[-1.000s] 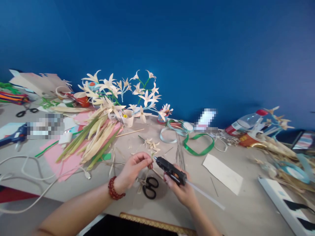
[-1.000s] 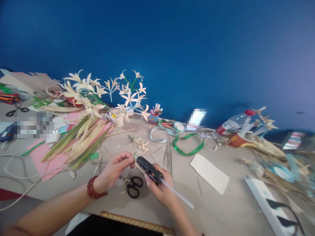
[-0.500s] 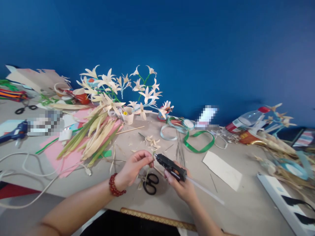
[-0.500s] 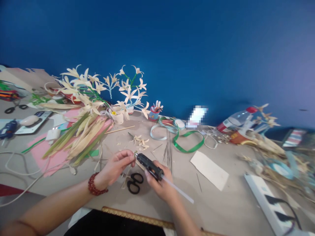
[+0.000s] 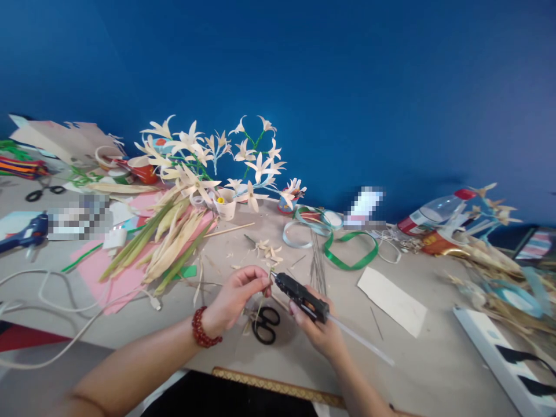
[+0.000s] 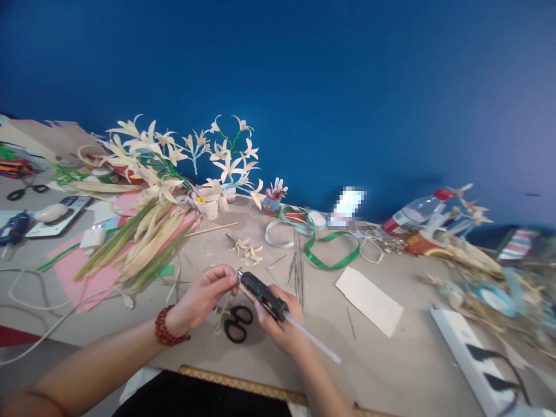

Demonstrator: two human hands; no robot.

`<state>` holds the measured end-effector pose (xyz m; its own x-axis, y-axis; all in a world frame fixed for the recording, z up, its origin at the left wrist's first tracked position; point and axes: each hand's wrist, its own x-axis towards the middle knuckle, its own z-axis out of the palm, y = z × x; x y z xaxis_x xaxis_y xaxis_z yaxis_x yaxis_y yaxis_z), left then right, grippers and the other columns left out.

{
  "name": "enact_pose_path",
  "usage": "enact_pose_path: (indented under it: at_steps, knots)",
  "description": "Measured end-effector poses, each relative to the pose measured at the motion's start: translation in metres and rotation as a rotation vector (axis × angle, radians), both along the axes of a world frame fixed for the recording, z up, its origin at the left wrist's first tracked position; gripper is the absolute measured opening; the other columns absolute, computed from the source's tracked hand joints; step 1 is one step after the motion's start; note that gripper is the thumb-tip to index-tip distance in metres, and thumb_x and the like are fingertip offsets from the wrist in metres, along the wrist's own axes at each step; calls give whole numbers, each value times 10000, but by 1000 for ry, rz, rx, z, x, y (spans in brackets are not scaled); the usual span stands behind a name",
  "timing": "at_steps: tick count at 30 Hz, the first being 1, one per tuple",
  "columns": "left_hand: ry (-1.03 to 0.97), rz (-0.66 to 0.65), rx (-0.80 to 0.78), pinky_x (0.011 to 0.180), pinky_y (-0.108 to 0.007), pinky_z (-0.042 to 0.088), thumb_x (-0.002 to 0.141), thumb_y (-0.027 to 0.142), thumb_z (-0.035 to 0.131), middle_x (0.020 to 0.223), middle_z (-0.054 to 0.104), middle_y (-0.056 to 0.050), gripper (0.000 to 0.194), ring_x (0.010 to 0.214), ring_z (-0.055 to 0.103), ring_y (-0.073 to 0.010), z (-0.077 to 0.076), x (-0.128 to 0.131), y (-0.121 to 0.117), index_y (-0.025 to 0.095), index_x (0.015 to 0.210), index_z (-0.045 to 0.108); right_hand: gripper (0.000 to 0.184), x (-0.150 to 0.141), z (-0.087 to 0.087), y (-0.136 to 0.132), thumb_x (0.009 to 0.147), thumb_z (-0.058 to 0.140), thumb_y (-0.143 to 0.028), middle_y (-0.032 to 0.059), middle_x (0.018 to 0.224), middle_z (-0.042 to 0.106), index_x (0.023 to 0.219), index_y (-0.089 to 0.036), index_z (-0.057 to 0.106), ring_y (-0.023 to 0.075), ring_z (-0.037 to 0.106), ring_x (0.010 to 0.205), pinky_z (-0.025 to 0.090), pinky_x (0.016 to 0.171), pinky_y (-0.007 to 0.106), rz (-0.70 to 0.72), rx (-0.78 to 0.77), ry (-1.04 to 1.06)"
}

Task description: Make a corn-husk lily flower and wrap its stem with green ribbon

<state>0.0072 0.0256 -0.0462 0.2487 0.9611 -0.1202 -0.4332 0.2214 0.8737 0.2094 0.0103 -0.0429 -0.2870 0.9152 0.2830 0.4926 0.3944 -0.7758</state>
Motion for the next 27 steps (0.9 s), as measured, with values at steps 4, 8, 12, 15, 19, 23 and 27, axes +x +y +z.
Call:
enact_pose_path:
  at_steps: [4, 8, 12, 15, 19, 23, 27]
  knots:
    - [2, 2, 3, 698, -228, 421, 826, 256, 681, 658, 634, -2, 125, 665, 564, -112, -1, 0, 0, 157, 756, 654, 196, 1, -3, 0, 872, 526, -301, 0, 599, 568, 705, -200, 549, 141, 546, 533, 441, 526, 244, 34, -55, 35]
    - [12, 4, 4, 692, -227, 419, 824, 255, 682, 652, 631, -2, 129, 660, 562, -112, 0, 1, 1, 157, 745, 652, 188, 2, -4, -1, 862, 536, -290, -7, 600, 561, 696, -202, 535, 138, 542, 531, 429, 529, 243, 30, -56, 50]
    - [6, 5, -7, 694, -229, 418, 819, 257, 685, 662, 632, -4, 126, 668, 560, -114, 1, 0, 1, 158, 748, 653, 189, 1, -3, -1, 857, 539, -286, -23, 572, 533, 687, -209, 510, 131, 521, 507, 405, 509, 238, 16, -49, 59]
    - [3, 6, -10, 698, -230, 414, 817, 262, 688, 659, 628, -3, 134, 669, 552, -113, 2, 0, 1, 158, 740, 651, 186, 0, -4, -2, 853, 537, -284, -20, 583, 538, 686, -209, 508, 132, 523, 515, 400, 510, 238, 16, -42, 47]
    - [-8, 15, -12, 698, -231, 412, 812, 271, 692, 647, 620, 1, 144, 662, 544, -112, 3, 0, 0, 160, 731, 648, 190, 1, -5, -2, 852, 535, -281, -22, 579, 522, 680, -207, 508, 130, 515, 517, 396, 510, 236, 24, -34, 36]
    - [-14, 6, -13, 698, -235, 414, 813, 270, 690, 654, 620, -3, 142, 660, 544, -115, 3, 0, 0, 159, 735, 648, 195, 2, -6, -1, 856, 532, -285, -24, 584, 513, 680, -207, 500, 127, 509, 517, 392, 512, 238, 23, -37, 33]
    - [-23, 4, -10, 700, -239, 417, 812, 279, 692, 654, 614, -6, 151, 666, 546, -122, 3, 0, 0, 159, 733, 644, 201, 2, -7, -1, 861, 524, -289, -25, 592, 495, 680, -206, 499, 128, 503, 522, 384, 509, 240, 37, -32, 29]
